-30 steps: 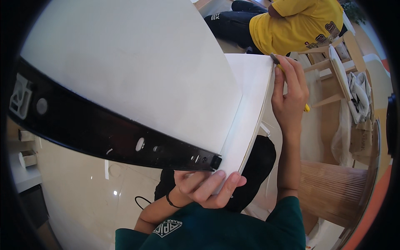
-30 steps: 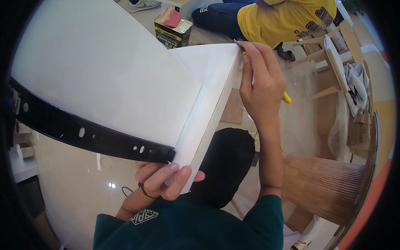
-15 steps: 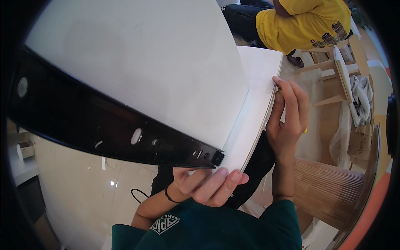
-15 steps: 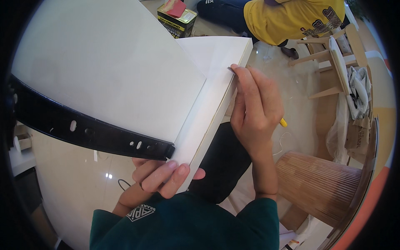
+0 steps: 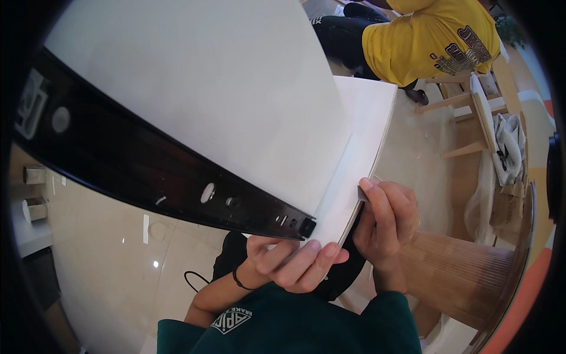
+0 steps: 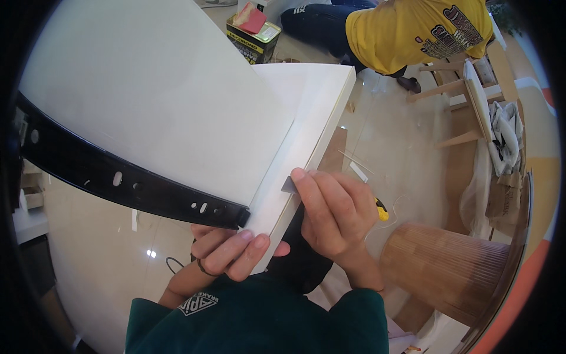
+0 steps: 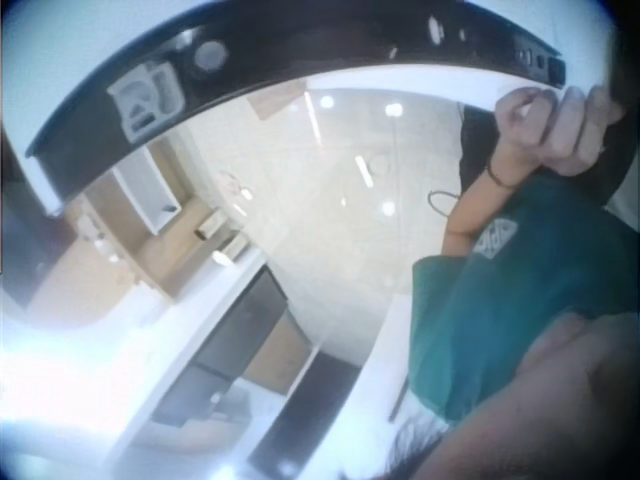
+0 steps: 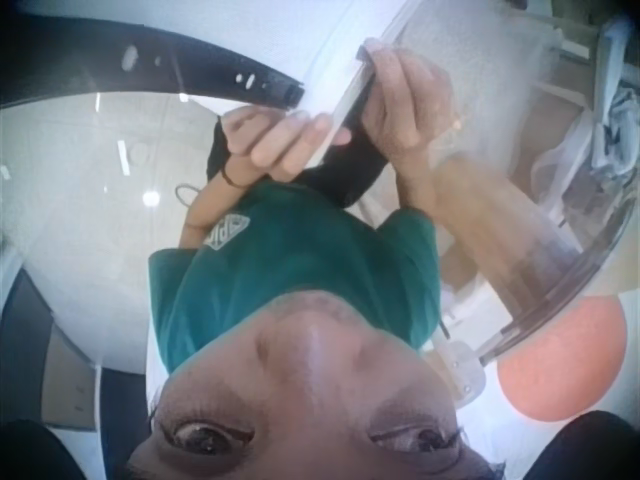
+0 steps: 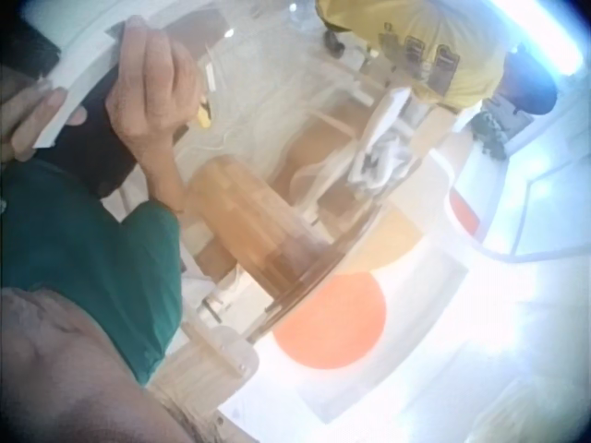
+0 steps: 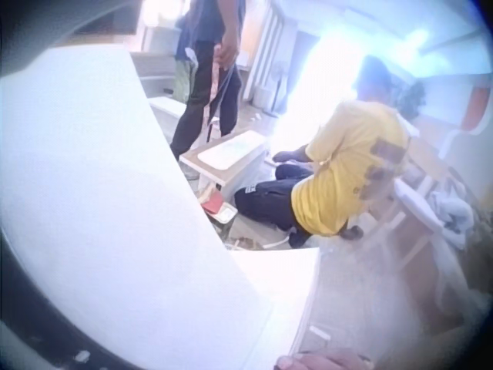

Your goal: The person is assembling a white furniture piece, likely a cabinet or drawer. They use a hammer to tap a metal rail into place, then use a utility knife to trim excess material from the edge, and finally use a file to smooth the edge.

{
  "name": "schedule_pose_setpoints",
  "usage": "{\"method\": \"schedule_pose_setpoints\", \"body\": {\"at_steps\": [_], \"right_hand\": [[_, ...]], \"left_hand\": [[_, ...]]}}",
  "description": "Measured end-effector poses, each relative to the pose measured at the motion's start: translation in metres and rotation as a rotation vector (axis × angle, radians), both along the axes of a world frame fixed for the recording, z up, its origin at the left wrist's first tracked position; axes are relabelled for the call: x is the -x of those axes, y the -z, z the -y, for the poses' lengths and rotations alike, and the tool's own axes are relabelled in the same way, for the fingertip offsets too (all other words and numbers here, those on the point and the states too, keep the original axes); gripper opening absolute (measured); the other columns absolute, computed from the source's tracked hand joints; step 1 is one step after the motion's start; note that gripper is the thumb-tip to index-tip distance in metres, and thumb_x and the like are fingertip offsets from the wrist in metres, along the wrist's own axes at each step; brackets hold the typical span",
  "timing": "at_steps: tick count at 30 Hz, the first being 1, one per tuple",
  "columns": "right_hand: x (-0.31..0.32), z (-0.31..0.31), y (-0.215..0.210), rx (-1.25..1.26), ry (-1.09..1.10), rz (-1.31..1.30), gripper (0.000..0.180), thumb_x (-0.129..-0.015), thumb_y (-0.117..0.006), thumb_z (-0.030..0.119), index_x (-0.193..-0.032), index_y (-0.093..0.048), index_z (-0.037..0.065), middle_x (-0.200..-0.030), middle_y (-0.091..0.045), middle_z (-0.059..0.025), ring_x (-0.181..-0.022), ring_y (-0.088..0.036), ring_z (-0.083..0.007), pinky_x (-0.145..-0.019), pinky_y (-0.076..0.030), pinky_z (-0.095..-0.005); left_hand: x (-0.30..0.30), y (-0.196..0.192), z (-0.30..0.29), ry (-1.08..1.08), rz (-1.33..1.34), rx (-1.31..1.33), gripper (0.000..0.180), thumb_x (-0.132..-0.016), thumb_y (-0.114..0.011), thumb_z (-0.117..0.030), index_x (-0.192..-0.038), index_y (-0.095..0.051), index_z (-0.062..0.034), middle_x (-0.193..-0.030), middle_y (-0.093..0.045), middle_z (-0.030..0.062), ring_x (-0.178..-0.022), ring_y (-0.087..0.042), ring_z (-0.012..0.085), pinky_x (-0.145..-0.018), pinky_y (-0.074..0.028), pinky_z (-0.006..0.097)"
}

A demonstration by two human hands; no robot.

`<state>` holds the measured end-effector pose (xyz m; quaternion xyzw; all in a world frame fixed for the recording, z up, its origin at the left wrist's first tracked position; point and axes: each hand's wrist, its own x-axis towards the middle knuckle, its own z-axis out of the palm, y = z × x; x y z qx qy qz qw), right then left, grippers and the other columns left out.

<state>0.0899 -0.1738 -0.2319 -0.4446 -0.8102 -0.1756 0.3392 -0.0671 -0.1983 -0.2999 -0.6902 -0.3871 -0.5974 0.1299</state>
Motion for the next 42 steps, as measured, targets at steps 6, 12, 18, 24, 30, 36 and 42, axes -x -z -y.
{"method": "schedule_pose_setpoints", "body": {"at_steps": [6, 12, 18, 24, 30, 36, 42], "right_hand": [[-0.018, -0.024, 0.001, -0.005, 0.103, -0.274, 0.031, -0.083, -0.059, -0.009, -0.111, -0.067, 0.001, -0.098, -0.063, -0.0118, -0.083, -0.061, -0.0244, -0.068, -0.049, -0.0321], [-0.04, -0.086, -0.015, 0.023, 0.053, -0.251, 0.028, -0.089, -0.059, -0.004, -0.114, -0.066, 0.002, -0.1, -0.063, -0.0129, -0.083, -0.062, -0.0237, -0.069, -0.049, -0.0297], [-0.04, -0.101, -0.008, 0.053, 0.098, -0.241, 0.024, -0.09, -0.059, -0.001, -0.111, -0.067, 0.004, -0.097, -0.063, -0.0089, -0.076, -0.061, -0.0215, -0.065, -0.048, -0.029], [-0.041, -0.1, -0.006, -0.019, 0.12, -0.154, 0.025, -0.086, -0.06, -0.004, -0.108, -0.068, 0.004, -0.092, -0.062, -0.0091, -0.073, -0.06, -0.0233, -0.063, -0.047, -0.0309], [-0.033, -0.077, -0.001, -0.009, 0.064, -0.133, 0.029, -0.08, -0.061, -0.009, -0.106, -0.068, 0.001, -0.089, -0.061, -0.0111, -0.071, -0.059, -0.0248, -0.061, -0.047, -0.0325], [-0.02, -0.047, -0.002, 0.05, 0.048, -0.138, 0.033, -0.074, -0.063, -0.011, -0.105, -0.07, 0.001, -0.088, -0.061, -0.01, -0.069, -0.058, -0.0237, -0.058, -0.046, -0.032], [-0.006, -0.016, 0.001, 0.032, 0.043, -0.072, 0.04, -0.066, -0.064, -0.01, -0.103, -0.071, 0.002, -0.088, -0.061, -0.0075, -0.069, -0.058, -0.0216, -0.056, -0.046, -0.032]], "left_hand": [[0.005, -0.003, -0.002, 0.043, -0.002, 0.043, 0.033, -0.085, -0.074, -0.042, -0.11, -0.064, -0.0234, -0.098, -0.049, -0.0074, -0.083, -0.043, 0.0091, -0.072, -0.036, 0.026], [0.008, -0.003, 0.001, 0.056, -0.047, 0.058, 0.033, -0.085, -0.074, -0.044, -0.109, -0.064, -0.0242, -0.099, -0.047, -0.0053, -0.087, -0.043, 0.0108, -0.075, -0.038, 0.026], [0.008, -0.003, 0.001, 0.052, -0.048, 0.064, 0.032, -0.085, -0.074, -0.044, -0.108, -0.064, -0.0242, -0.098, -0.046, -0.0057, -0.083, -0.042, 0.0102, -0.077, -0.038, 0.027], [0.004, -0.001, -0.002, 0.048, -0.029, 0.03, 0.031, -0.087, -0.072, -0.043, -0.108, -0.063, -0.0229, -0.099, -0.047, -0.0054, -0.081, -0.042, 0.0092, -0.076, -0.038, 0.028], [-0.001, 0.001, -0.001, 0.015, -0.028, 0.016, 0.03, -0.089, -0.07, -0.042, -0.109, -0.062, -0.0207, -0.1, -0.048, -0.0047, -0.081, -0.044, 0.0094, -0.076, -0.039, 0.03], [0.0, 0.002, -0.002, 0.026, -0.031, 0.016, 0.03, -0.089, -0.07, -0.041, -0.109, -0.062, -0.0197, -0.101, -0.048, -0.0045, -0.081, -0.044, 0.0093, -0.077, -0.038, 0.03], [0.002, -0.001, 0.001, 0.042, -0.065, 0.045, 0.033, -0.087, -0.072, -0.042, -0.109, -0.062, -0.0204, -0.1, -0.048, -0.0047, -0.081, -0.043, 0.0099, -0.073, -0.037, 0.028]]}}
